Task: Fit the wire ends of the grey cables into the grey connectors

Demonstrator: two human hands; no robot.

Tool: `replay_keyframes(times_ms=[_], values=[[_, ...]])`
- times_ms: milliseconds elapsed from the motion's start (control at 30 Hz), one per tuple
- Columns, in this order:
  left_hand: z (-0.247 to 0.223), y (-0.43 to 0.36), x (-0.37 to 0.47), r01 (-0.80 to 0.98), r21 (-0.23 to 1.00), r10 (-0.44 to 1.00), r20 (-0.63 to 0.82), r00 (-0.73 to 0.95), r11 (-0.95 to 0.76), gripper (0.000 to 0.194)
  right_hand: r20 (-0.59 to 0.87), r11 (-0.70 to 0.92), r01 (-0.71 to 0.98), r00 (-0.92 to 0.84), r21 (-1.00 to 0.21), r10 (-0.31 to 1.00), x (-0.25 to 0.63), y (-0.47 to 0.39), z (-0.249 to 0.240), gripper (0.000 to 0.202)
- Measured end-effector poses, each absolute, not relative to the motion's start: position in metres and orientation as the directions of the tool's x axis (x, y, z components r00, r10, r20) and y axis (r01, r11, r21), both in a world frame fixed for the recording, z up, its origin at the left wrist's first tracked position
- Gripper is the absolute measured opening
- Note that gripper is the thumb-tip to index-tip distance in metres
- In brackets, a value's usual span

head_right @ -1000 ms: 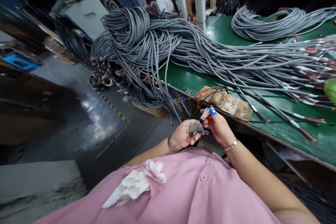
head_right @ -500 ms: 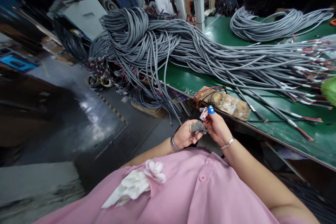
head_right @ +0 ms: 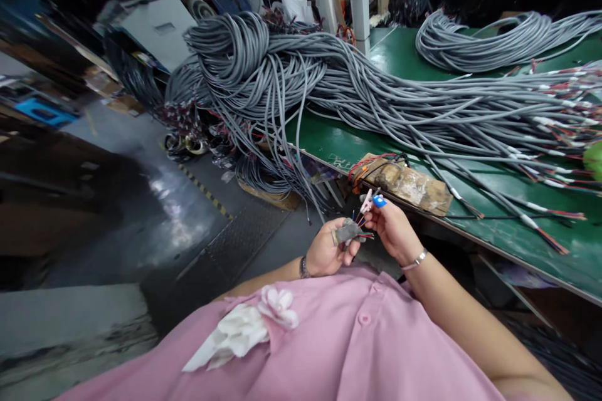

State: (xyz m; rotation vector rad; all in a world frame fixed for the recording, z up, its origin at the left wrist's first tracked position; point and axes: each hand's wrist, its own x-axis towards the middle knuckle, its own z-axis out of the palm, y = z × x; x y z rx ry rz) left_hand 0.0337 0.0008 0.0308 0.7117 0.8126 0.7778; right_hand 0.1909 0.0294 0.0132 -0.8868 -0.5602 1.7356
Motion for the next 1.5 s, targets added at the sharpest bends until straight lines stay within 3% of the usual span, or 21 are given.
replay_keyframes(times_ms=[233, 567, 867, 1033, 1500], values=[[0.033, 0.006, 0.042, -0.403, 0.769, 0.847, -0.326, 0.419, 0.495, 0.026, -0.285, -0.338, -0.601, -0.185, -0.724, 0.94, 0.191, 0.036, 0.006, 0.043], [0.027, 0.009, 0.047, -0.371, 0.749, 0.818, -0.389, 0.424, 0.549, 0.029, -0.35, -0.344, -0.663, -0.13, -0.666, 0.928, 0.18, 0.041, 0.016, 0.043], [0.03, 0.0, 0.042, -0.348, 0.777, 0.827, -0.367, 0.426, 0.524, 0.03, -0.296, -0.414, -0.672, -0.29, -0.614, 0.91, 0.19, 0.035, 0.011, 0.048], [0.031, -0.003, 0.041, -0.366, 0.793, 0.856, -0.349, 0.381, 0.487, 0.031, -0.285, -0.355, -0.633, -0.214, -0.688, 0.934, 0.192, 0.031, 0.012, 0.027], [0.031, 0.007, 0.043, -0.426, 0.769, 0.868, -0.334, 0.369, 0.477, 0.028, -0.243, -0.3, -0.596, -0.176, -0.745, 0.954, 0.185, 0.032, 0.017, 0.036]])
